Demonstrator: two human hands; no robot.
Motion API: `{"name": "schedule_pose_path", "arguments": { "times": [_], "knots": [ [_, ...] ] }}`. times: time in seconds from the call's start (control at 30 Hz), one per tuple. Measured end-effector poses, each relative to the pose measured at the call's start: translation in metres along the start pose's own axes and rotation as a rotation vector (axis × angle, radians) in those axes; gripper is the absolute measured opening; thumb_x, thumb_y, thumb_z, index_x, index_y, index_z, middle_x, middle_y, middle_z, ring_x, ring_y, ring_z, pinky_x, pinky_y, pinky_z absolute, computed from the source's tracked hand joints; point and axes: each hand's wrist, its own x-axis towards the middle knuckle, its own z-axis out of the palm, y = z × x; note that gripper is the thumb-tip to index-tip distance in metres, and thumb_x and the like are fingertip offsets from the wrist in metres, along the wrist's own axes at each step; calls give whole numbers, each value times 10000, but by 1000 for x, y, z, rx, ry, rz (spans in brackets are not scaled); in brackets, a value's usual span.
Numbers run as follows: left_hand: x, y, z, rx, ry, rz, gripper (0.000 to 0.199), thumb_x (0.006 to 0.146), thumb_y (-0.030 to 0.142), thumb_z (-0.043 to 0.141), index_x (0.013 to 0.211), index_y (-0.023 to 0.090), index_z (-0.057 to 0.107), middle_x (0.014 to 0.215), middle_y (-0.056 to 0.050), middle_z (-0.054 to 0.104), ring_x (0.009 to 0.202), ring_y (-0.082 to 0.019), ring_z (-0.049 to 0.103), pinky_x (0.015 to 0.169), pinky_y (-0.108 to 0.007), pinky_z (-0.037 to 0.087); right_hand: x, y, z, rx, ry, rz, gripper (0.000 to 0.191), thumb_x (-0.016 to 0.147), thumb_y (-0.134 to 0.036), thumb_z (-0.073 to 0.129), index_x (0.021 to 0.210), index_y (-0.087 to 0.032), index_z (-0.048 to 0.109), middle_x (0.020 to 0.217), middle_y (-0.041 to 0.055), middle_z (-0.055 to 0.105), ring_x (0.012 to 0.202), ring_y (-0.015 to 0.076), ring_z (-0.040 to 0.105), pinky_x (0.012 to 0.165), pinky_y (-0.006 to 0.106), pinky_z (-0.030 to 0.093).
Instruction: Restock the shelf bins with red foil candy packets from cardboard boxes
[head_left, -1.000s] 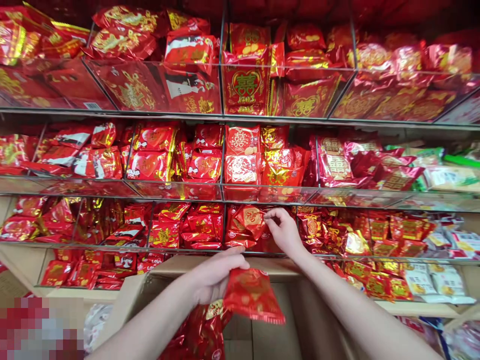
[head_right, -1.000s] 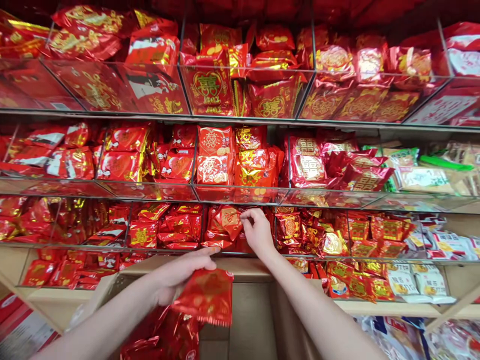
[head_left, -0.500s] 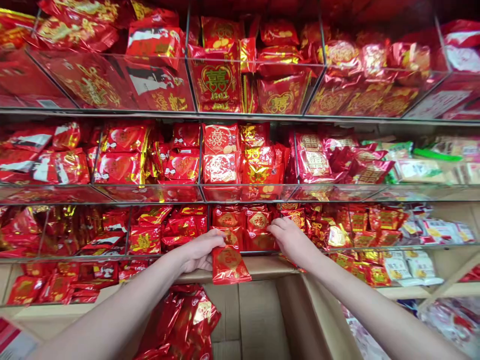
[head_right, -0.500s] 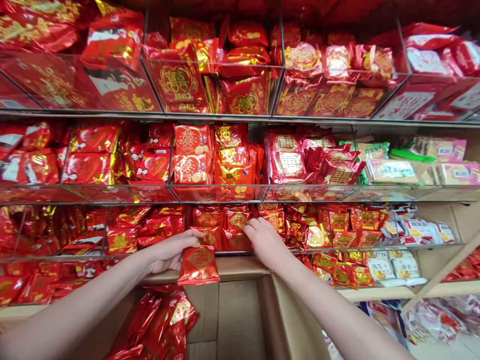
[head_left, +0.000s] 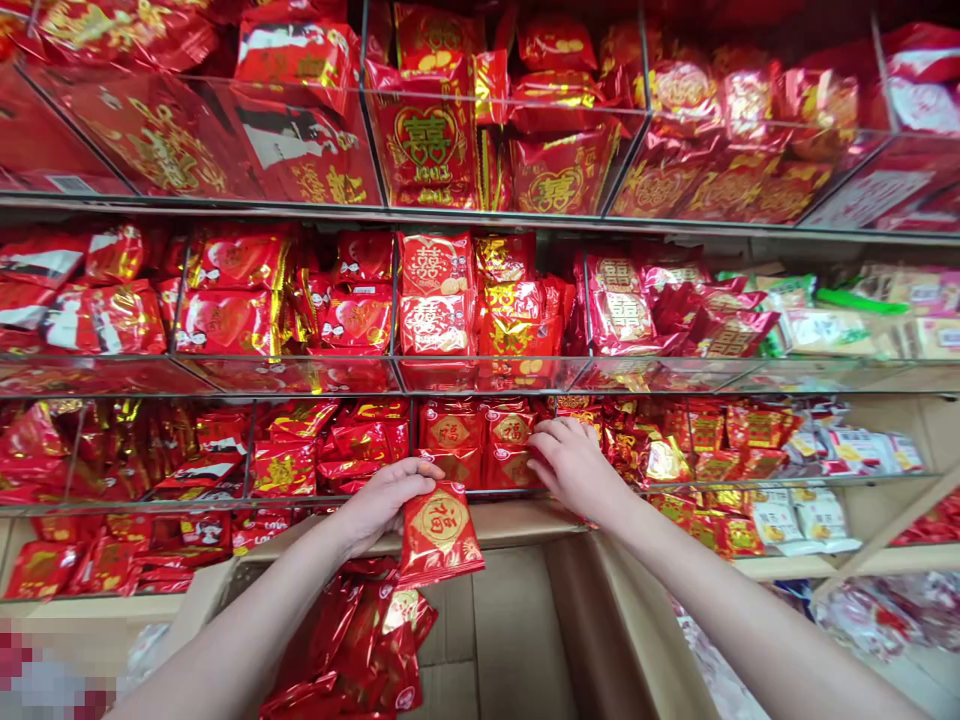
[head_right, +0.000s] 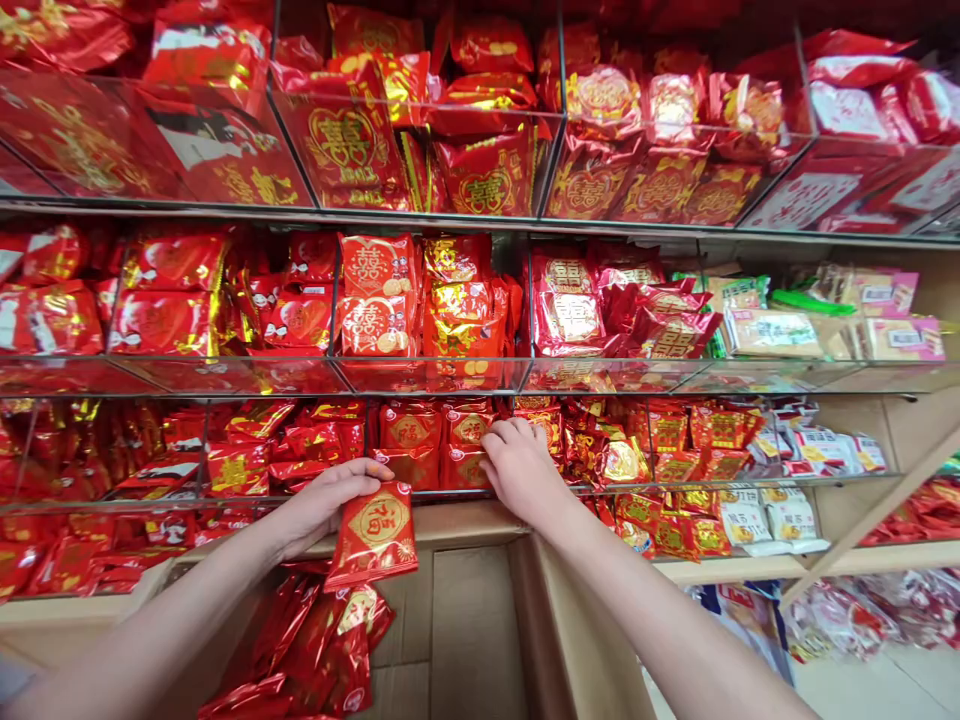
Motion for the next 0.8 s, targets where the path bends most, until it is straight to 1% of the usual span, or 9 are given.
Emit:
{"name": "schedule_pose_path", "arguments": {
  "times": [0.1,0.23,0.3,0.37,0.47,0.53,0.63,0.7,0.8],
  "knots": [
    [-5,1,1,19,-14,68,325,682,314,661,975,211,567,653,52,580,484,-68,522,405,-153,385,-9,-24,-4,284,61,35,169,857,-263,473,912,-166,600,925,92,621,889,215,523,807,359,399],
    [-12,5,5,30,-54,124,494,683,336,669,1127,216,489,765,14,609,560,-94,565,469,-211,474,-17,-58,5,731,-153,175,428,800,-420,543,1158,-191,493,964,73,646,817,196,602,716,327,476],
    [-14,6,7,39,-52,149,507,675,328,666,1130,190,489,785,-7,613,589,-116,584,507,-258,501,-14,-66,12,826,-194,196,476,762,-376,593,1183,-185,477,1019,81,641,868,206,606,757,342,479],
    [-13,6,7,48,-4,200,496,663,303,653,1114,173,495,792,-11,608,628,-129,597,559,-283,511,-5,-65,16,887,-139,178,415,756,-283,592,1147,-180,503,1070,78,627,941,199,591,829,347,459],
    [-9,1,5,78,174,321,440,662,249,581,1083,181,470,815,4,590,680,-116,603,616,-257,495,14,-56,17,841,-7,134,330,779,-188,532,1109,-197,526,1119,56,608,1015,179,563,904,346,415],
    [-6,-3,3,130,315,395,378,691,238,509,1058,187,437,808,11,576,663,-107,602,591,-238,479,28,-50,18,765,38,106,328,786,-162,519,1110,-213,525,1140,43,597,1045,174,546,918,342,397],
    [-6,-8,4,282,488,484,315,730,235,460,1041,191,433,787,23,528,529,-81,541,534,-245,460,41,-45,23,670,6,50,344,791,-144,530,1124,-226,509,1117,35,604,1015,171,555,877,327,402],
    [-8,-9,6,425,575,541,318,727,205,477,1046,199,470,858,10,503,473,-57,468,559,-271,464,45,-45,27,539,-50,5,338,797,-132,537,1123,-219,512,1065,40,626,958,181,566,856,348,383],
    [-12,-10,12,646,586,607,353,733,151,471,1076,216,524,1053,-42,492,554,-76,505,692,-321,480,46,-49,31,302,-103,-75,240,805,-162,561,1041,-205,573,987,52,640,931,207,528,822,376,336]
  ]
}}
